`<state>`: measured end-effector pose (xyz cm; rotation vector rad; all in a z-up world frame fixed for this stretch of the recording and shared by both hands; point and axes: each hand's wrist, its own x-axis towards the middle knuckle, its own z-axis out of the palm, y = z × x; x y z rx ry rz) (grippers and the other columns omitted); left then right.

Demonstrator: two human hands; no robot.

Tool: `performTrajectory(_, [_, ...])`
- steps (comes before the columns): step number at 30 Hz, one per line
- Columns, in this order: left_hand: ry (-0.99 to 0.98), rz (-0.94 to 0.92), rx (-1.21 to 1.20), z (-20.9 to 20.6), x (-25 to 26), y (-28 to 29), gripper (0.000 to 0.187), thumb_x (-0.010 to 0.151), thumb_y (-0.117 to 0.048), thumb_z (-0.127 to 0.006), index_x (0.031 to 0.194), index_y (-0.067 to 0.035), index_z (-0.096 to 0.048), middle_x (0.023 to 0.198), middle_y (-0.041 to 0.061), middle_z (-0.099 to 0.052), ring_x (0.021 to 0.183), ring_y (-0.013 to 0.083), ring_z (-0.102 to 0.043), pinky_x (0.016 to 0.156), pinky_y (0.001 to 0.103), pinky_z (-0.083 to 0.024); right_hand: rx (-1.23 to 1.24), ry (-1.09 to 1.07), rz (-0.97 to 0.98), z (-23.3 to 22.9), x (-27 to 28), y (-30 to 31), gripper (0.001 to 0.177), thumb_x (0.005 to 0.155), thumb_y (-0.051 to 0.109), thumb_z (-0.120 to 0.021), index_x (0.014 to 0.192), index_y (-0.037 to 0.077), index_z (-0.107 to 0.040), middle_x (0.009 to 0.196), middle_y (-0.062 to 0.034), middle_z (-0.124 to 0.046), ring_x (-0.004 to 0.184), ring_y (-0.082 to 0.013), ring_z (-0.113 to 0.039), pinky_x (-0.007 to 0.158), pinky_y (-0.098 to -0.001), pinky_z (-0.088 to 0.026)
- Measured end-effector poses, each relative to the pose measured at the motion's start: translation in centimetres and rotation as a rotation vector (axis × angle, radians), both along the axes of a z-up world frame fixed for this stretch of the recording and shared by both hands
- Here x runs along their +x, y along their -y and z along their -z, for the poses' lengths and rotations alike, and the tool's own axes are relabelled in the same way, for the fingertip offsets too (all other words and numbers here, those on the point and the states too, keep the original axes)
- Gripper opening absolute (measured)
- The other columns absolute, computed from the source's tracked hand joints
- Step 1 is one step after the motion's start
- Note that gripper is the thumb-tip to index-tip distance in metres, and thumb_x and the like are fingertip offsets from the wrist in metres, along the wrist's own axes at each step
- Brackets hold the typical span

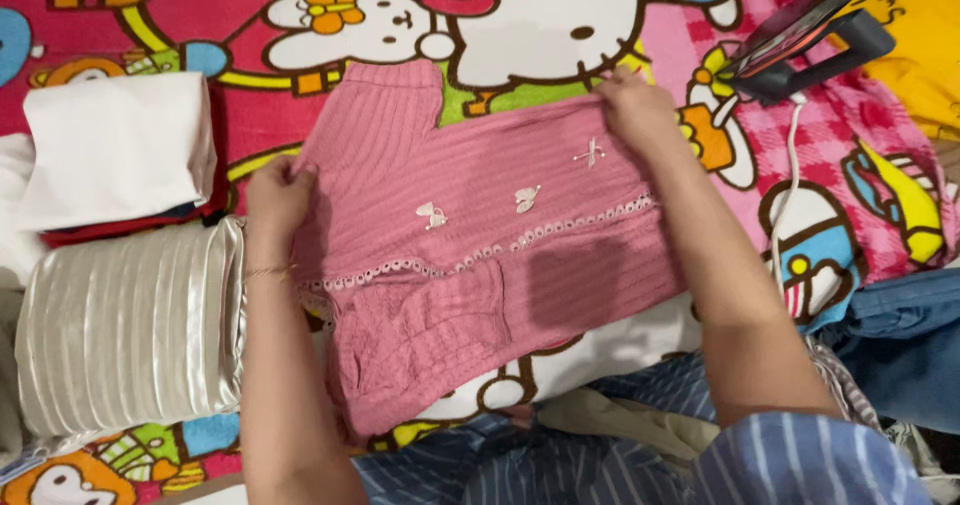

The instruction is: The person irons a beige striped shirt and a pink sleeveless top on a bed, then folds each garment and places them in a stack. The person uses an electric iron and handles the clothes by hand.

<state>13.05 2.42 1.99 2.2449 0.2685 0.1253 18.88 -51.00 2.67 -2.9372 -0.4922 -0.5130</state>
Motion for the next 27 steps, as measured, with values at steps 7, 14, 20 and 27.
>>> performTrajectory(7, [0.330,0.333,-0.144,-5.0,-16.9,-0.8,0.017,0.094,-0.016,-0.073,0.105,-0.002,-0.071,0.116,0.010,-0.068,0.117,0.0215,-0.061,0.101,0.034,-0.048,0.104,0.013,0.047,-3.3,-14.7,5.0,0.022,0.094,0.013,-0.072,0.116,0.011,-0.071,0.114,-0.0103,-0.063,0.095,-0.0300,-0.067,0.075,-0.0400,-0.057])
performTrajectory(14, [0.125,0.296,0.146,-3.7,-23.0,0.9,0.022,0.085,-0.015,-0.077,0.104,-0.004,-0.075,0.114,0.011,-0.071,0.109,0.0291,-0.060,0.095,0.038,-0.046,0.055,0.016,-0.007,-3.4,-19.7,4.7,0.025,0.092,0.015,-0.073,0.117,0.016,-0.071,0.112,-0.0036,-0.068,0.093,-0.0265,-0.070,0.073,-0.0382,-0.058])
performTrajectory(20, [0.049,0.266,0.220,-6.2,-24.1,-0.7,0.021,0.089,-0.020,-0.073,0.103,-0.006,-0.078,0.102,0.012,-0.072,0.098,0.0319,-0.063,0.090,0.042,-0.048,-0.077,-0.429,-0.065,-7.6,-19.5,3.5,0.039,0.084,0.028,-0.077,0.119,0.012,-0.071,0.104,-0.0091,-0.068,0.084,-0.0310,-0.070,0.065,-0.0428,-0.056])
performTrajectory(27, [0.347,0.136,0.383,-7.4,-19.9,5.9,0.031,0.104,-0.026,-0.063,0.125,-0.005,-0.070,0.126,0.018,-0.067,0.117,0.0380,-0.060,0.102,0.048,-0.046,0.240,-0.106,-0.190,-8.0,-15.9,-1.8,0.043,0.099,0.045,-0.064,0.124,0.010,-0.070,0.124,-0.0125,-0.067,0.116,-0.0327,-0.064,0.102,-0.0429,-0.051])
